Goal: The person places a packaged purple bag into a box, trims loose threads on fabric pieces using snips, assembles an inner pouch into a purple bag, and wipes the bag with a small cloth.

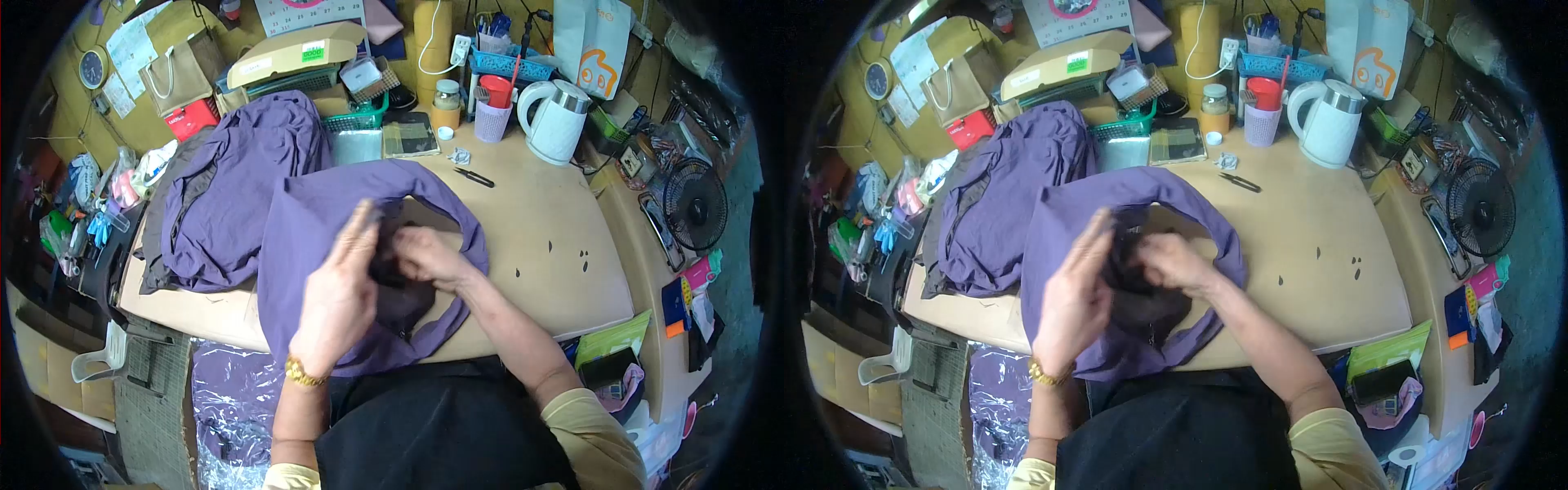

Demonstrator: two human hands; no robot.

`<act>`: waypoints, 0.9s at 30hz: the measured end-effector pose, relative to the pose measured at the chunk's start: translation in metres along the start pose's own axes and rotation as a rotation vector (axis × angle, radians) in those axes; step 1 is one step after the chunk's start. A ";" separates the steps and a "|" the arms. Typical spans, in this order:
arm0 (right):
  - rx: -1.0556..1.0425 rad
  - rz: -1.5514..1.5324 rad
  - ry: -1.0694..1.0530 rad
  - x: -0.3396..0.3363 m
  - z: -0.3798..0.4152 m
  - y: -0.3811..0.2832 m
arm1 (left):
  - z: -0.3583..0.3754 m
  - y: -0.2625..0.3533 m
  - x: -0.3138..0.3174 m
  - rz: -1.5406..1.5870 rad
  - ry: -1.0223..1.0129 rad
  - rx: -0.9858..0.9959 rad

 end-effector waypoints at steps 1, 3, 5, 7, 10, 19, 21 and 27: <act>0.085 -0.376 -0.255 0.023 0.011 0.001 | 0.001 0.000 0.017 -0.017 -0.044 0.114; 0.081 -0.601 -0.049 0.042 0.008 -0.003 | 0.004 0.013 0.046 -0.045 -0.239 0.019; 0.094 -0.696 0.246 0.035 0.006 -0.012 | 0.007 0.017 0.057 -0.056 -0.406 -0.103; -0.060 -0.576 0.314 0.031 -0.014 -0.006 | 0.012 0.029 0.057 0.118 -0.354 0.033; -0.185 -0.286 0.334 0.011 -0.025 0.002 | 0.012 0.047 0.034 0.395 -0.339 0.077; -0.021 0.599 0.103 -0.020 0.036 0.025 | -0.017 -0.028 -0.005 0.183 -0.016 -0.082; -0.058 0.176 0.399 -0.050 0.027 0.072 | -0.017 -0.022 -0.008 0.238 0.033 -0.030; -0.060 0.528 0.158 -0.066 0.017 0.035 | -0.019 -0.001 0.002 0.184 -0.031 0.091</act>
Point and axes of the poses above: each hand's wrist, its own z-axis away from the middle knuckle, its own x-axis out of the palm, y = z × x, the point moved 6 cm from there along -z, towards the middle knuckle, and after that the axes turned 3 degrees about y, right-handed, at the moved point
